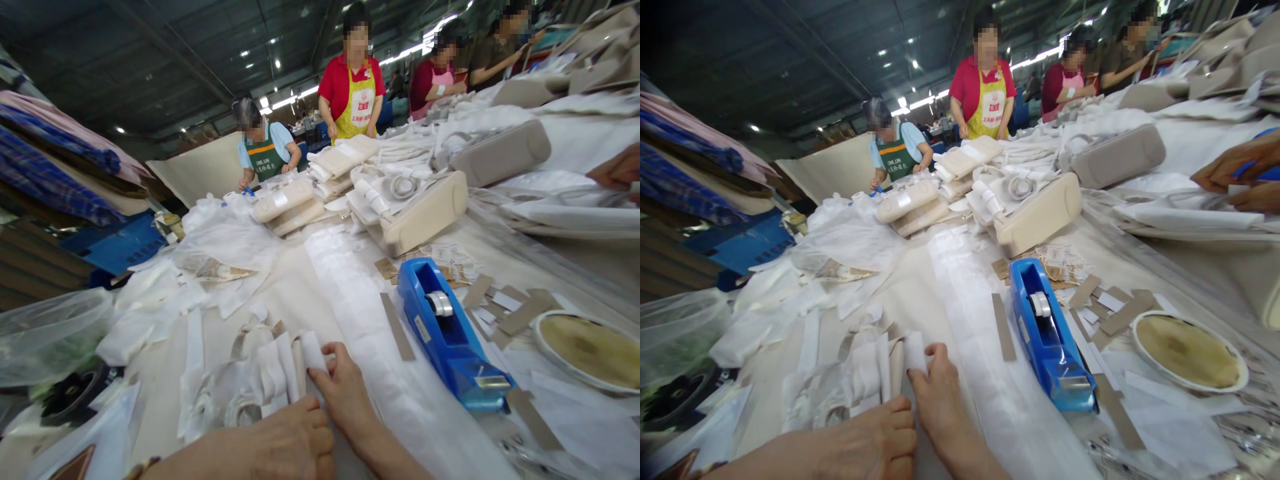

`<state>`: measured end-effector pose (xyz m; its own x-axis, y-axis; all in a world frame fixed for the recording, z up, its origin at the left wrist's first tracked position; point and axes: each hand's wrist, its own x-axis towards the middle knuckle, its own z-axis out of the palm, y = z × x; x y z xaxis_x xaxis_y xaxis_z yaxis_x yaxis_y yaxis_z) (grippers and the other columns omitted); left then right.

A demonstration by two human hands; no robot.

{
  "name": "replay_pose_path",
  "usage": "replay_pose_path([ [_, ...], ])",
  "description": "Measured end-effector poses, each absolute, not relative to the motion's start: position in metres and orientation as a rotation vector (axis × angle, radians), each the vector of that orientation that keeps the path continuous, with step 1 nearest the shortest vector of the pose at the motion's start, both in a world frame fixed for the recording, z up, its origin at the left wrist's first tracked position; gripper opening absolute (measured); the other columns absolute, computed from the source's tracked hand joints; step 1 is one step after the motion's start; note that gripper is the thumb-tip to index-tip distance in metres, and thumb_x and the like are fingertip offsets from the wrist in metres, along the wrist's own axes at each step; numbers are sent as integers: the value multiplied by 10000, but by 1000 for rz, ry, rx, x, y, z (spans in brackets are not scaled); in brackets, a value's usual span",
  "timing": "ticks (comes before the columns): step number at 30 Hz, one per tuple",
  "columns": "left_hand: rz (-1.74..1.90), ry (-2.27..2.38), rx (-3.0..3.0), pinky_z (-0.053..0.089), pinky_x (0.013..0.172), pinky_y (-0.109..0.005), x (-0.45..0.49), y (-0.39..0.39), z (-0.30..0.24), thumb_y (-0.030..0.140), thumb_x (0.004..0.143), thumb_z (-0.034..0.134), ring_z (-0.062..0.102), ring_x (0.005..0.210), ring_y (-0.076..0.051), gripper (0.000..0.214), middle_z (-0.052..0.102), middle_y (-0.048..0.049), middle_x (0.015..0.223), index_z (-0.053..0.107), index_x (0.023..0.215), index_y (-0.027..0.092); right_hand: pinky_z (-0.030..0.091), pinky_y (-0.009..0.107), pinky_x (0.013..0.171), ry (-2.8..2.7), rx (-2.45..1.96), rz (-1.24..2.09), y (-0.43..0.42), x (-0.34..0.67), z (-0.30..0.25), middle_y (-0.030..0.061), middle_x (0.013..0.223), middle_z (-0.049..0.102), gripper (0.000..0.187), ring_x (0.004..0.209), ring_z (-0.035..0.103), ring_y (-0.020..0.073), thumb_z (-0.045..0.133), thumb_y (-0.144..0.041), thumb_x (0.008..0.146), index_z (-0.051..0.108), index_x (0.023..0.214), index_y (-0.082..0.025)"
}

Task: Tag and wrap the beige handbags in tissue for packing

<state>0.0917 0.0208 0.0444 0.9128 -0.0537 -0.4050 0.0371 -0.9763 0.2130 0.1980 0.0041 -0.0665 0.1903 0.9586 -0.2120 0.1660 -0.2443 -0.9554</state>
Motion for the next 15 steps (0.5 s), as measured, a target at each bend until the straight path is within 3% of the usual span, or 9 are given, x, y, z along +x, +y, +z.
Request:
replay_pose_path([
  [3, -676, -28, 2801, 403, 905, -337, 89, 26, 21, 213, 757, 600, 551, 809, -214, 60, 635, -51, 795, 609, 801, 173, 423, 232, 596, -1129, -1627, 1162, 25, 184, -73, 6, 702, 621, 151, 660, 585, 153, 500, -148, 789, 509, 940, -160],
  [5, -717, 32, 2749, 410, 918, -351, 84, 30, 14, 235, 694, 673, 557, 830, -223, 175, 645, -56, 823, 619, 843, 162, 420, 226, 610, -1223, -1599, 1186, 31, 176, -76, 0, 710, 614, 46, 660, 566, 138, 499, -158, 813, 535, 835, -178],
  [9, -663, 247, 2654, 302, 1065, -425, 50, 33, 28, 262, 682, 720, 517, 1119, -272, 575, 601, -108, 1187, 516, 1209, 160, 412, 265, 760, -1477, -1500, 1169, 23, 179, -74, 33, 781, 603, 206, 784, 552, 158, 461, -239, 891, 594, 742, -186],
  [12, -314, 653, 2768, 145, 1141, -482, -10, 20, 39, 323, 796, 635, 336, 1327, -284, 685, 432, -46, 1415, 308, 1398, 324, 415, 320, 776, -1568, -1524, 1154, -1, 194, -68, 99, 906, 600, 204, 824, 561, 196, 427, -198, 895, 625, 929, -158],
  [15, 314, 1464, 2632, 147, 1140, -525, -80, -7, 24, 429, 785, 617, 233, 1368, -337, 727, 268, 7, 1501, 248, 1411, 403, 419, 345, 799, -1600, -1588, 1184, -32, 208, -68, 122, 936, 616, 273, 876, 576, 223, 392, -167, 896, 611, 1057, -136],
])
